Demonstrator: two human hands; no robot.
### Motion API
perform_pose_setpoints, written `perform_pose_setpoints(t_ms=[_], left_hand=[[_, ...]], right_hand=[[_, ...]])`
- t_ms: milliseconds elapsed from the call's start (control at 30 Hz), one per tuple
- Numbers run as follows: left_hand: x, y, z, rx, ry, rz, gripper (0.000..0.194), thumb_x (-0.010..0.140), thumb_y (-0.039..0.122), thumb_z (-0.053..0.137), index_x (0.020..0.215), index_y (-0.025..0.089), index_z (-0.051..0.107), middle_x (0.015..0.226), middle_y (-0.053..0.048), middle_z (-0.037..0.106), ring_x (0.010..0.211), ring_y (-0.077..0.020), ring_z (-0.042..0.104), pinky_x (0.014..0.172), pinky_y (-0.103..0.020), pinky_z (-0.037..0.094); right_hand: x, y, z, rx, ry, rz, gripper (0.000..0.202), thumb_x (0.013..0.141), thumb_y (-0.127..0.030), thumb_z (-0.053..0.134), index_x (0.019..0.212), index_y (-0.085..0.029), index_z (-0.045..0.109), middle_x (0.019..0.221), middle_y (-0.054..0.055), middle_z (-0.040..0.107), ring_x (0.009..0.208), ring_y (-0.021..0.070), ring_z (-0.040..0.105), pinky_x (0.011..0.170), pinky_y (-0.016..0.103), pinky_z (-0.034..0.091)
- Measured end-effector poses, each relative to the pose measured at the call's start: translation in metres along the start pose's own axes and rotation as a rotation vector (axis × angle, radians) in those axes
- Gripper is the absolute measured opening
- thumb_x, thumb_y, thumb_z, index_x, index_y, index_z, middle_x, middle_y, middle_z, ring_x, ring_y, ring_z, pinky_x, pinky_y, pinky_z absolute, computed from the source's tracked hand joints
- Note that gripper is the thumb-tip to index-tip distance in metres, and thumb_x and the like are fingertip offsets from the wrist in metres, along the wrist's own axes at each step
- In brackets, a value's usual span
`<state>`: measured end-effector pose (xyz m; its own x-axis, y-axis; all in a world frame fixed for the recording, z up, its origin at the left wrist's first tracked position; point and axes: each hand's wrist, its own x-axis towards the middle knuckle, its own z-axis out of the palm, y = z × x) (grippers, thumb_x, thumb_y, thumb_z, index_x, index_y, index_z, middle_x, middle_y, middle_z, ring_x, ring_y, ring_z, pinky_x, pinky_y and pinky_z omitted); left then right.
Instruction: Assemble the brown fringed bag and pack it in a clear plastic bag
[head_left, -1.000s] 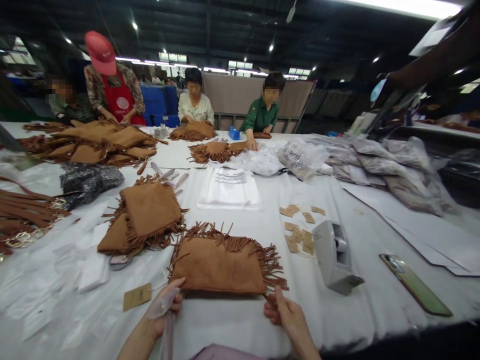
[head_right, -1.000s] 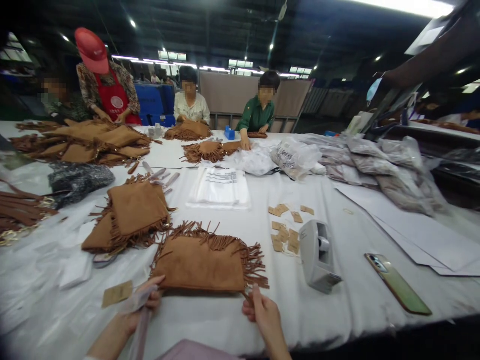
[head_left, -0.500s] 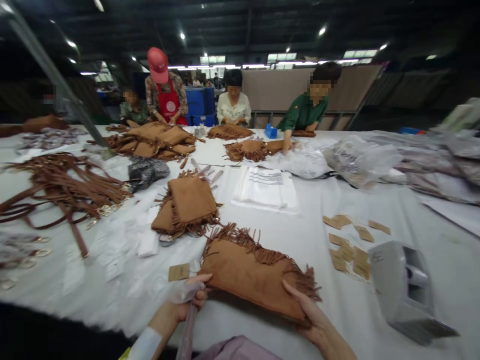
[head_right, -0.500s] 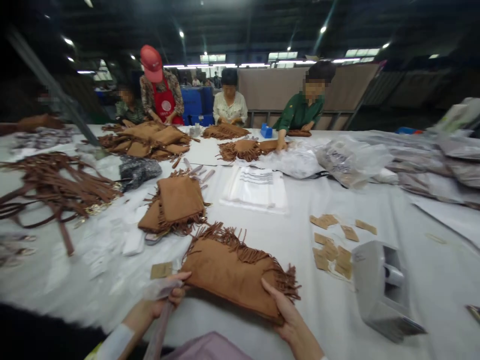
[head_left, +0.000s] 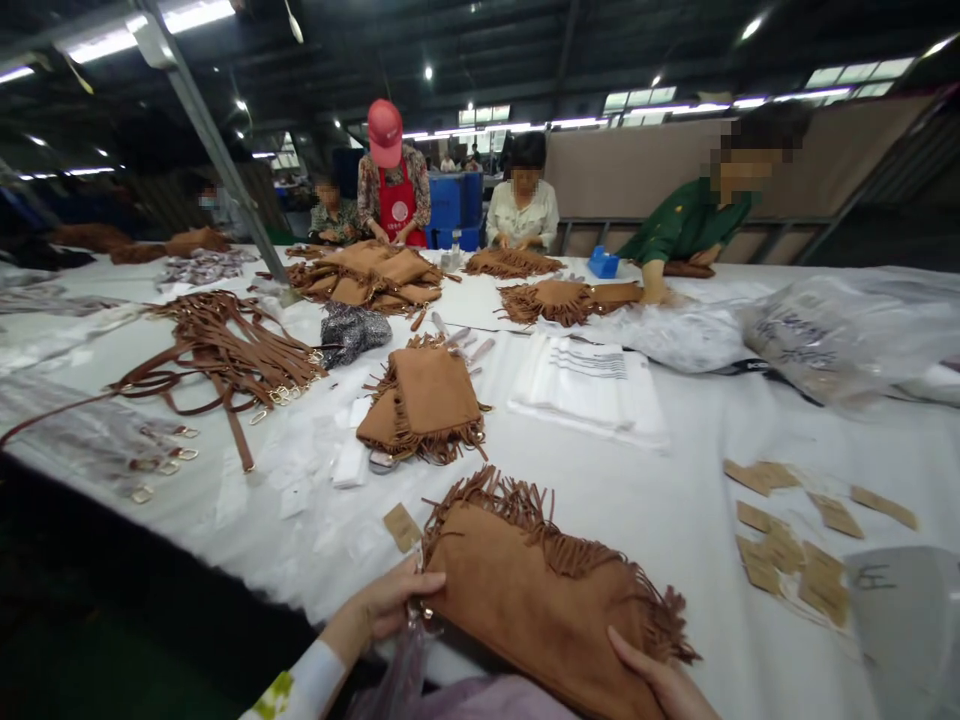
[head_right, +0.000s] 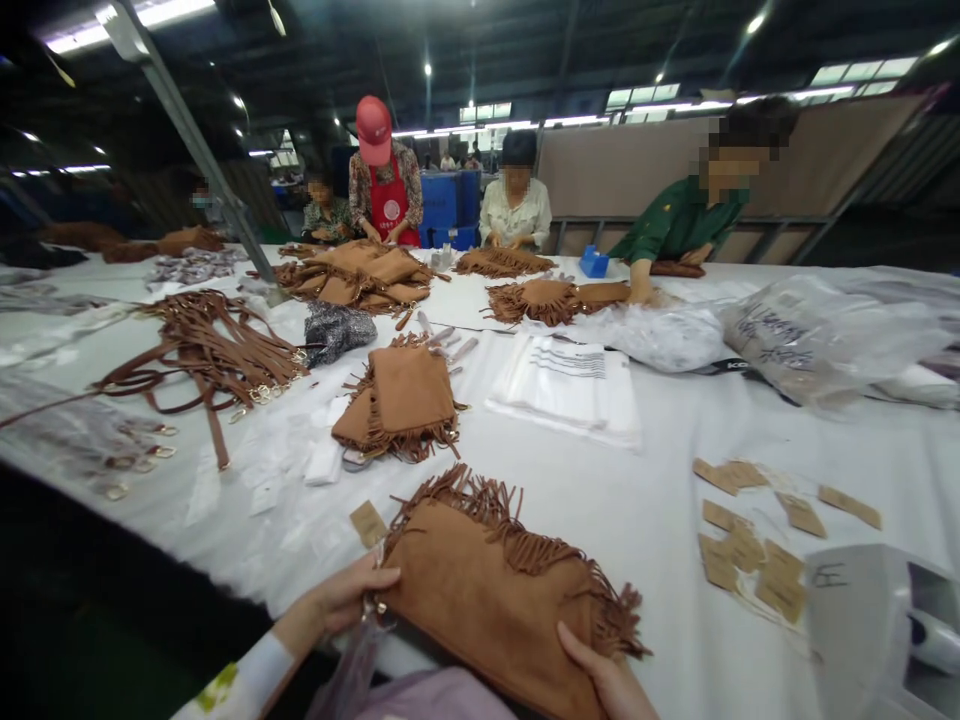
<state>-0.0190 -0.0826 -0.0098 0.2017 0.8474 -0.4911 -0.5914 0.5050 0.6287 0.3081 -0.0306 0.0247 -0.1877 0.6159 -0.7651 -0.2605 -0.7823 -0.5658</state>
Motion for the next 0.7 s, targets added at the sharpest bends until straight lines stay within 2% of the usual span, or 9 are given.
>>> perform_pose_setpoints(t_ms=[100, 233, 300, 367, 433, 600, 700], left_hand=[[0.004, 0.001, 0.002, 0.008, 0.002, 0.008, 0.056, 0.062, 0.024, 0.083, 0.112, 0.016, 0.059, 0.103, -0.012, 0.071, 0.096, -0.0265, 0.067, 0.084, -0.034, 0.052], [-0.007, -0.003, 0.003, 0.036, -0.128, -0.138, 0.063, 0.057, 0.018, 0.084, 0.115, 0.014, 0.059, 0.106, -0.014, 0.071, 0.101, -0.0301, 0.066, 0.088, -0.038, 0.051], [-0.003, -0.001, 0.008, 0.052, -0.084, -0.194, 0.061, 0.060, 0.026, 0.084, 0.115, 0.012, 0.060, 0.104, -0.014, 0.072, 0.101, -0.0299, 0.066, 0.089, -0.038, 0.051], [0.006, 0.004, 0.017, 0.098, 0.042, -0.217, 0.058, 0.063, 0.035, 0.081, 0.112, 0.010, 0.061, 0.097, -0.014, 0.073, 0.097, -0.0295, 0.068, 0.087, -0.037, 0.052], [0.011, 0.008, 0.026, 0.142, 0.123, -0.205, 0.059, 0.063, 0.038, 0.081, 0.111, 0.010, 0.061, 0.093, -0.014, 0.074, 0.094, -0.0303, 0.069, 0.088, -0.039, 0.053], [-0.003, 0.001, 0.032, 0.106, 0.031, -0.168, 0.064, 0.060, 0.031, 0.083, 0.117, 0.014, 0.058, 0.107, -0.013, 0.071, 0.104, -0.0318, 0.065, 0.096, -0.043, 0.048], [0.002, -0.003, 0.040, 0.153, 0.065, -0.131, 0.055, 0.061, 0.028, 0.083, 0.109, 0.015, 0.061, 0.106, -0.012, 0.072, 0.104, -0.0298, 0.065, 0.095, -0.040, 0.049]], right_hand=[[-0.003, 0.005, -0.010, 0.005, 0.001, -0.031, 0.091, 0.060, -0.034, 0.082, 0.139, -0.020, 0.041, 0.111, 0.011, 0.070, 0.097, 0.0304, 0.068, 0.091, 0.041, 0.054], [-0.007, 0.013, -0.023, 0.038, -0.020, -0.018, 0.082, 0.062, -0.040, 0.079, 0.136, -0.022, 0.047, 0.114, 0.011, 0.069, 0.103, 0.0314, 0.065, 0.092, 0.043, 0.053], [-0.008, 0.010, -0.019, 0.040, -0.018, -0.052, 0.080, 0.064, -0.042, 0.078, 0.135, -0.024, 0.047, 0.115, 0.010, 0.069, 0.104, 0.0299, 0.065, 0.093, 0.043, 0.052], [-0.007, 0.002, -0.014, 0.050, 0.002, -0.092, 0.080, 0.065, -0.042, 0.078, 0.136, -0.024, 0.045, 0.112, 0.009, 0.070, 0.104, 0.0285, 0.065, 0.093, 0.042, 0.052], [-0.009, -0.004, -0.012, 0.062, 0.007, -0.121, 0.080, 0.063, -0.041, 0.079, 0.134, -0.021, 0.047, 0.109, 0.011, 0.071, 0.103, 0.0287, 0.066, 0.092, 0.042, 0.052], [-0.019, 0.008, -0.026, 0.075, -0.029, -0.177, 0.066, 0.060, -0.039, 0.079, 0.120, -0.022, 0.059, 0.108, 0.010, 0.072, 0.098, 0.0304, 0.067, 0.088, 0.042, 0.053], [-0.013, 0.007, -0.028, 0.049, -0.035, -0.208, 0.049, 0.061, -0.035, 0.076, 0.107, -0.020, 0.066, 0.101, 0.009, 0.074, 0.091, 0.0298, 0.070, 0.083, 0.041, 0.054]])
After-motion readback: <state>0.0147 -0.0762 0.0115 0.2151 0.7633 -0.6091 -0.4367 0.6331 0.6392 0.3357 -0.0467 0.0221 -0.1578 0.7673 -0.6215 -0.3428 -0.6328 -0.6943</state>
